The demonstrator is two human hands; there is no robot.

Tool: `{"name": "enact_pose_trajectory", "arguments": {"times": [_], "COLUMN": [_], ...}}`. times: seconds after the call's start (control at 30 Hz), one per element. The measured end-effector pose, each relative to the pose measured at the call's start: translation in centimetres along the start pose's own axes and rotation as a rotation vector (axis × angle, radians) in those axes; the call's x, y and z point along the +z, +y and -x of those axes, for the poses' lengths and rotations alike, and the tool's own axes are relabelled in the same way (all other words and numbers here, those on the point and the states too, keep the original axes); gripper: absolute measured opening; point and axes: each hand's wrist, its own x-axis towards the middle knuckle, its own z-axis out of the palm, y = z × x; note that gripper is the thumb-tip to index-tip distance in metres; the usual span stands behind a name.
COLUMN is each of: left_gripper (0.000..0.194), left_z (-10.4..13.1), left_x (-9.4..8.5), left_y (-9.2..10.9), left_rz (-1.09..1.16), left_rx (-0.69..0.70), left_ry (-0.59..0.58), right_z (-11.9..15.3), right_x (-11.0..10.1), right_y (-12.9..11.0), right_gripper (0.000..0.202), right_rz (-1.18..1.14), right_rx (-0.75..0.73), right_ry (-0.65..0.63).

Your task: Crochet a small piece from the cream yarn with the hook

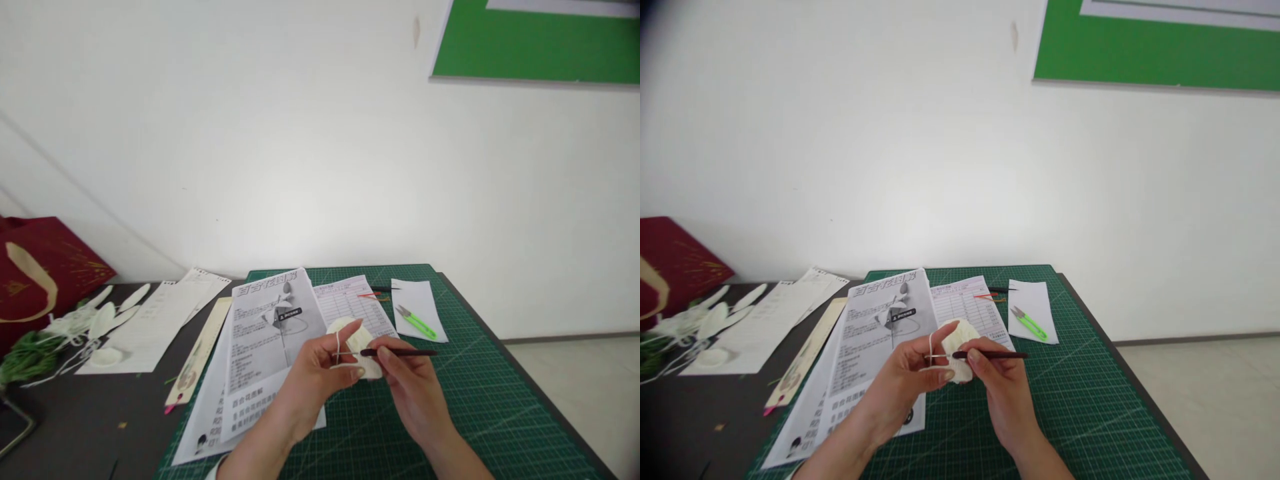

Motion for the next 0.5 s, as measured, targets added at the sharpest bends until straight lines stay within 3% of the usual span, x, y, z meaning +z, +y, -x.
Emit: {"name": "enact_pose_trajectory", "arguments": {"times": [0.1, 0.17, 0.23, 0.37, 0.5], "left_gripper": [0.019, 0.011, 0.015, 0.047, 0.047], "left_z": [0.1, 0.2, 0.3, 0.4, 0.5], "left_x": [0.0, 0.0, 0.0, 0.2, 0.4], "left_y": [0.3, 0.4, 0.5, 0.5, 0.5], "left_rz": [-0.037, -0.054, -0.062, -0.083, -0.113], "left_rx": [0.003, 0.008, 0.014, 0.03, 0.073], "left_ry": [0.018, 0.032, 0.046, 0.05, 0.067], "right_z": [-0.2, -0.3, -0.4, -0.4, -0.3], "right_x": [0.0, 0.0, 0.0, 0.0, 0.2], "right_y": [-0.5, -0.7, -0.8, -1.0, -1.2], "right_gripper": [0.016, 0.016, 0.016, 0.016, 0.018], "right_rz": [-0.097, -0.158, -0.201, -0.227, -0.224], "right_rx": [0.05, 0.087, 0.119, 0.154, 0.153], "right_ry": [-0.002, -0.003, 0.0, 0.021, 0.039]}}
